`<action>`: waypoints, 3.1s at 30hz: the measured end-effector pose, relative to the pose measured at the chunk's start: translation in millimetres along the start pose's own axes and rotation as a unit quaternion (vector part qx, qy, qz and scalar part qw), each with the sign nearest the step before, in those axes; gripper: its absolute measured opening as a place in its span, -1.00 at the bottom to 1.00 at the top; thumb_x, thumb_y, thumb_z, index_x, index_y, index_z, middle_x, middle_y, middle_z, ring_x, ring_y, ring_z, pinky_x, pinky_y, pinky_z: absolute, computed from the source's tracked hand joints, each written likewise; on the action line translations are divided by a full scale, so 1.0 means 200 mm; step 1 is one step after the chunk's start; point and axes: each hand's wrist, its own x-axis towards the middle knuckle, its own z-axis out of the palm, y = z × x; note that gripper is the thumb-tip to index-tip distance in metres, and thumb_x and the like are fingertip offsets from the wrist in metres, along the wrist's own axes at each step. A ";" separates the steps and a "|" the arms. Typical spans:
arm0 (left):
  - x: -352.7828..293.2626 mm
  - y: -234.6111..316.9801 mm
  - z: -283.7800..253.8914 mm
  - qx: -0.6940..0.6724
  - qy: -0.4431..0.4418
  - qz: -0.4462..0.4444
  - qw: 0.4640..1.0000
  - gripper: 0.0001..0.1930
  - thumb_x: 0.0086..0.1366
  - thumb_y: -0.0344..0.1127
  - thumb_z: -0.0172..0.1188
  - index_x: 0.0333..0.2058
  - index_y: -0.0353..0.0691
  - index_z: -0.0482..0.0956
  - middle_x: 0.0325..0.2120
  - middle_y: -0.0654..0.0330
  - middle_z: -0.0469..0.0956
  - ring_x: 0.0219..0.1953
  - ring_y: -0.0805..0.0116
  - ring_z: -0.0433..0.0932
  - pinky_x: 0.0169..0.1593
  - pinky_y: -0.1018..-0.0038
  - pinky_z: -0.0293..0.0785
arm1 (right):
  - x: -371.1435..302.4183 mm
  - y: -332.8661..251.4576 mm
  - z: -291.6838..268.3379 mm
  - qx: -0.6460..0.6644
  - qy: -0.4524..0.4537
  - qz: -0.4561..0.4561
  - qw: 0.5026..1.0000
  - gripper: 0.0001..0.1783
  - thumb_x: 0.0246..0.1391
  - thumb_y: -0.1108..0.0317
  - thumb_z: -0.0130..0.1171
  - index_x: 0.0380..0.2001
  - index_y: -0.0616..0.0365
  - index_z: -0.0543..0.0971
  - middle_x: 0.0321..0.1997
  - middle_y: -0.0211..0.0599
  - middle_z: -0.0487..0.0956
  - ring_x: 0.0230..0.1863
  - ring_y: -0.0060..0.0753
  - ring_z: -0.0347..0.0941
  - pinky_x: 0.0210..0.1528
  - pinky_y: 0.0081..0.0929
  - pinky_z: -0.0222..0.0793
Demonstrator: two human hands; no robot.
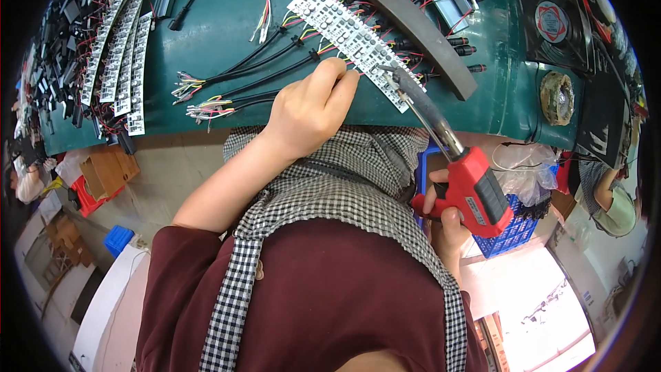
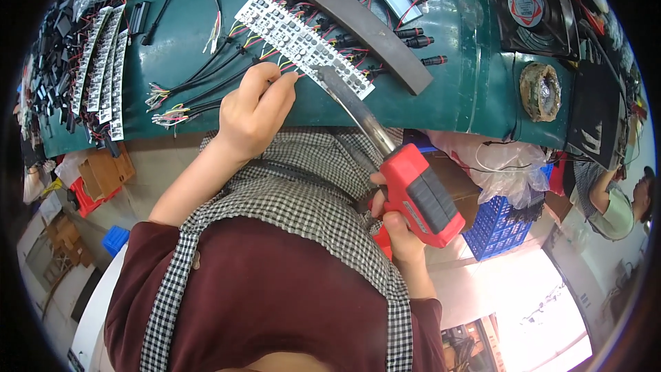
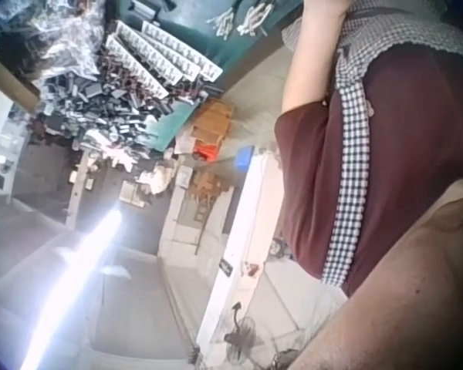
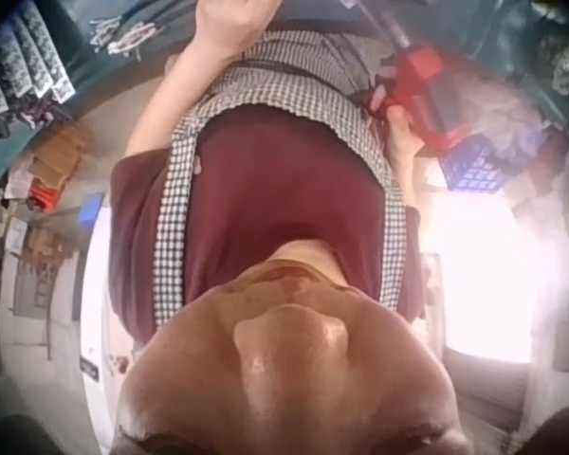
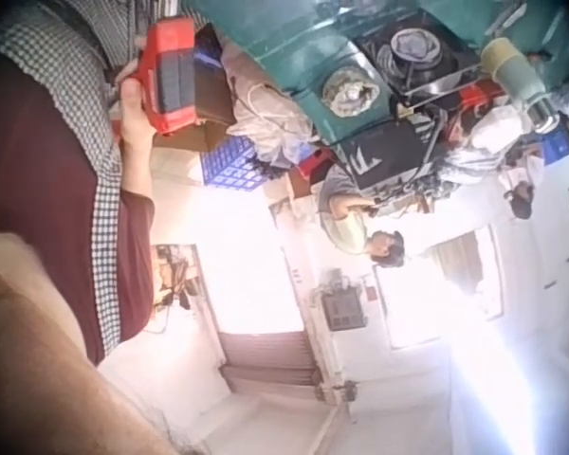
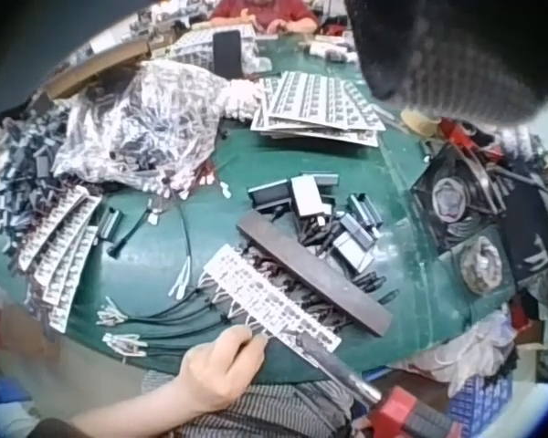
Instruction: The person solders wire harnesses onto LED circuit board strips with a soldering iron and solder wire.
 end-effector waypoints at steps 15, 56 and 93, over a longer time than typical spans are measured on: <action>0.01 0.01 -0.02 -0.015 -0.035 -0.028 0.999 -0.80 -0.12 -0.58 0.26 -0.41 -0.36 0.56 -0.43 0.19 0.43 -0.64 0.48 0.44 -0.62 0.58 0.34 | 0.08 0.01 0.05 -0.044 -0.038 0.012 0.998 -0.66 0.00 0.24 0.20 -0.27 0.30 0.46 -0.49 -0.37 0.43 -0.48 -0.56 0.32 -0.42 -0.57 0.26; 0.01 0.02 -0.04 -0.005 -0.066 -0.009 0.998 -0.77 -0.09 -0.51 0.22 -0.35 -0.32 0.56 -0.40 0.18 0.43 -0.62 0.44 0.44 -0.60 0.55 0.35 | 0.05 0.06 -0.04 -0.060 -0.043 -0.006 0.997 -0.45 -0.11 0.34 0.31 -0.06 0.42 0.42 -0.37 -0.29 0.54 -0.46 -0.56 0.41 -0.39 -0.63 0.37; 0.02 0.03 -0.06 0.028 -0.082 0.023 0.996 -0.76 -0.08 -0.47 0.16 -0.34 -0.35 0.55 -0.36 0.15 0.44 -0.52 0.39 0.49 -0.52 0.55 0.42 | -0.03 0.03 -0.05 -0.017 -0.010 -0.028 0.999 -0.34 -0.01 0.06 0.23 0.03 0.34 0.36 -0.04 -0.01 0.47 -0.42 -0.49 0.40 -0.40 -0.54 0.34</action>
